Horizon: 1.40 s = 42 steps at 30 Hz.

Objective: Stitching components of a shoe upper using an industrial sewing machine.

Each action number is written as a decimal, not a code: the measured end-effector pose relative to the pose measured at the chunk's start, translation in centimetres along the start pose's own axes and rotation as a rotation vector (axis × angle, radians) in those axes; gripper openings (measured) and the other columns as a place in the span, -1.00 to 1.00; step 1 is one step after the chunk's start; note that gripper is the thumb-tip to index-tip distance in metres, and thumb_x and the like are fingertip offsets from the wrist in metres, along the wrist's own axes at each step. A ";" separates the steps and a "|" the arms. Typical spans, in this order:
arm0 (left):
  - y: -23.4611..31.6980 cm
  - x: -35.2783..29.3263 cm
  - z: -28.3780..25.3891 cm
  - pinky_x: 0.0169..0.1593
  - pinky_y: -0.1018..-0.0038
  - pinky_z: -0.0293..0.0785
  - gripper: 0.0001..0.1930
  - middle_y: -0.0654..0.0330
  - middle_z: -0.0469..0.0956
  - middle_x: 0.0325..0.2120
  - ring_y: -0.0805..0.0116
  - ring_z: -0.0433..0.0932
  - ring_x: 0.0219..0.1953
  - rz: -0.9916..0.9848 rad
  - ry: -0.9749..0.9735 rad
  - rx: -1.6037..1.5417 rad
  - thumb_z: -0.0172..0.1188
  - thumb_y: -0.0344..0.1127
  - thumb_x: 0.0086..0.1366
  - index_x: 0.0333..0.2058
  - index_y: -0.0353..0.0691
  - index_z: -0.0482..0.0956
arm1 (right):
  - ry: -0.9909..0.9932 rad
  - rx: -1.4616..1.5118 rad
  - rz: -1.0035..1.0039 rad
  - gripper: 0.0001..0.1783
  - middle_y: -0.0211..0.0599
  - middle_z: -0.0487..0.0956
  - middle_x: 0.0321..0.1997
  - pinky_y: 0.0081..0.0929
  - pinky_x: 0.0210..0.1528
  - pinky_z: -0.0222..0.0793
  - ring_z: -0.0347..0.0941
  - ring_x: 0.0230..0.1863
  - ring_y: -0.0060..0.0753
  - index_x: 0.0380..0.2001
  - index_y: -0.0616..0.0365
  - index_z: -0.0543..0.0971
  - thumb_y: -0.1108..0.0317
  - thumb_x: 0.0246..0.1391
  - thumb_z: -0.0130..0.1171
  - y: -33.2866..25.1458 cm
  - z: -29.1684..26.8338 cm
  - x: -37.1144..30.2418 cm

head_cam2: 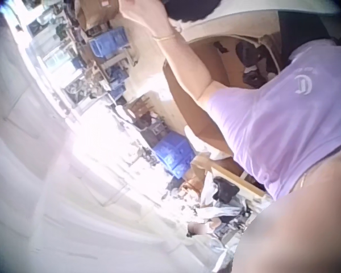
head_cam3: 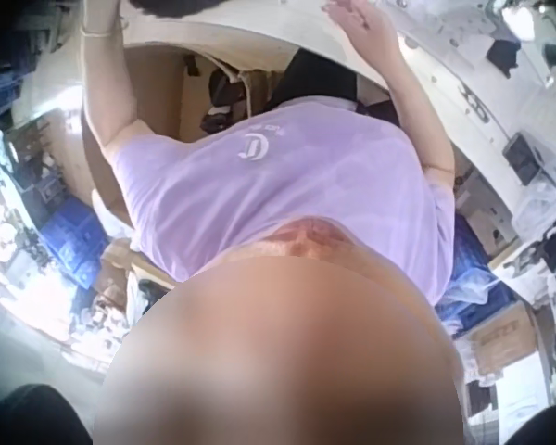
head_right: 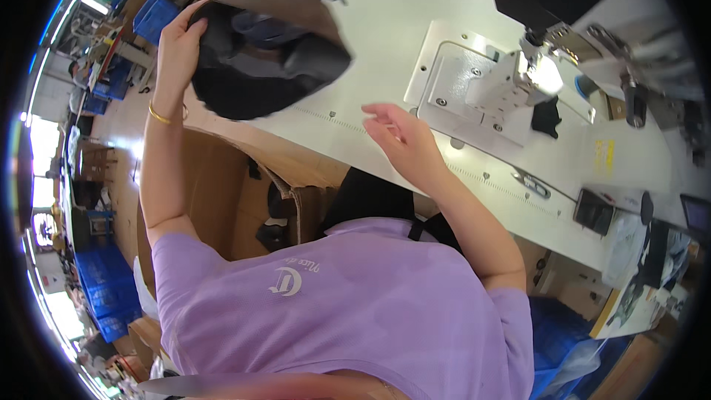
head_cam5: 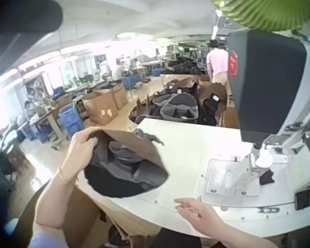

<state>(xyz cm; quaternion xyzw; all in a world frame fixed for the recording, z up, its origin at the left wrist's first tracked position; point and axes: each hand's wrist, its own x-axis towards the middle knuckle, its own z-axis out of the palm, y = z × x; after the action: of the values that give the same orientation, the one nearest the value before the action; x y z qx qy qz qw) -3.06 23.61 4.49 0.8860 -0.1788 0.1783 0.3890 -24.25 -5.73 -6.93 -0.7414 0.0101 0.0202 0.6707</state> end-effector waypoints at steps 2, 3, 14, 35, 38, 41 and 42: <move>1.8 -1.4 1.8 -0.21 0.63 0.43 -0.73 0.23 0.60 -0.35 0.59 0.53 -0.32 -0.059 -0.054 -0.489 0.03 -0.50 0.22 -0.11 -0.37 0.55 | 0.028 0.014 -0.026 -0.72 -0.29 0.58 -0.21 -0.58 -0.12 0.36 0.46 -0.17 -0.57 -0.12 0.23 0.52 0.34 0.12 0.17 0.0 0.6 1.5; 2.8 -2.2 3.0 -0.21 0.63 0.43 -0.73 0.23 0.60 -0.35 0.59 0.53 -0.32 -0.059 -0.071 -0.494 0.03 -0.50 0.22 -0.11 -0.37 0.55 | 0.055 0.014 0.003 -0.67 -0.28 0.58 -0.24 -0.57 -0.13 0.37 0.47 -0.22 -0.55 -0.10 0.22 0.51 0.30 0.10 0.20 0.0 0.8 1.7; 6.9 -10.4 11.6 -0.15 0.50 0.52 -0.73 0.14 0.59 -0.23 0.38 0.58 -0.20 -0.751 -0.623 -1.208 0.10 -0.44 0.24 -0.08 -0.36 0.47 | 0.206 0.504 -0.047 -0.80 -0.33 0.61 -0.30 -0.59 -0.16 0.39 0.52 -0.25 -0.55 -0.26 0.32 0.56 0.48 0.01 0.16 0.6 -5.5 -0.1; 15.1 -12.4 16.8 -0.06 0.46 0.47 -0.74 0.09 0.57 -0.20 0.31 0.55 -0.17 0.320 -0.499 -0.883 0.13 -0.66 0.10 -0.19 -0.43 0.55 | 0.450 0.532 -0.229 -0.83 -0.39 0.51 -0.42 -0.61 -0.38 0.45 0.46 -0.44 -0.64 -0.27 0.27 0.42 0.36 0.25 -0.03 -1.4 -7.4 -6.9; 15.8 -11.4 17.5 -0.08 0.43 0.50 -0.79 0.05 0.58 -0.22 0.27 0.57 -0.19 0.382 -0.419 -0.817 0.13 -0.69 0.09 -0.26 -0.44 0.57 | 0.459 0.552 -0.244 -0.84 -0.41 0.51 -0.45 -0.61 -0.40 0.46 0.47 -0.47 -0.64 -0.29 0.27 0.42 0.36 0.24 -0.03 -1.5 -8.2 -6.2; 16.3 -10.9 17.4 -0.08 0.42 0.52 -0.77 0.03 0.58 -0.22 0.25 0.58 -0.19 0.039 -0.511 -1.068 0.13 -0.73 0.06 -0.29 -0.39 0.59 | 0.455 0.594 -0.242 -0.82 -0.41 0.51 -0.46 -0.61 -0.41 0.47 0.47 -0.48 -0.65 -0.32 0.26 0.42 0.34 0.23 -0.01 -1.5 -8.3 -5.6; 16.4 -10.8 17.3 -0.08 0.42 0.52 -0.76 0.03 0.57 -0.22 0.24 0.58 -0.19 -0.105 -0.547 -1.181 0.13 -0.72 0.05 -0.28 -0.38 0.59 | 0.453 0.602 -0.254 -0.82 -0.40 0.52 -0.46 -0.60 -0.41 0.47 0.48 -0.48 -0.65 -0.31 0.27 0.42 0.34 0.23 -0.01 -1.5 -8.2 -5.5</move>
<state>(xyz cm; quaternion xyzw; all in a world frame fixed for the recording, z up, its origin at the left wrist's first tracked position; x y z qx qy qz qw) -16.89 2.09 -1.09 0.5441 -0.2955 -0.2010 0.7591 -29.59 -13.84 -4.40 -0.4925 0.0715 -0.2309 0.8360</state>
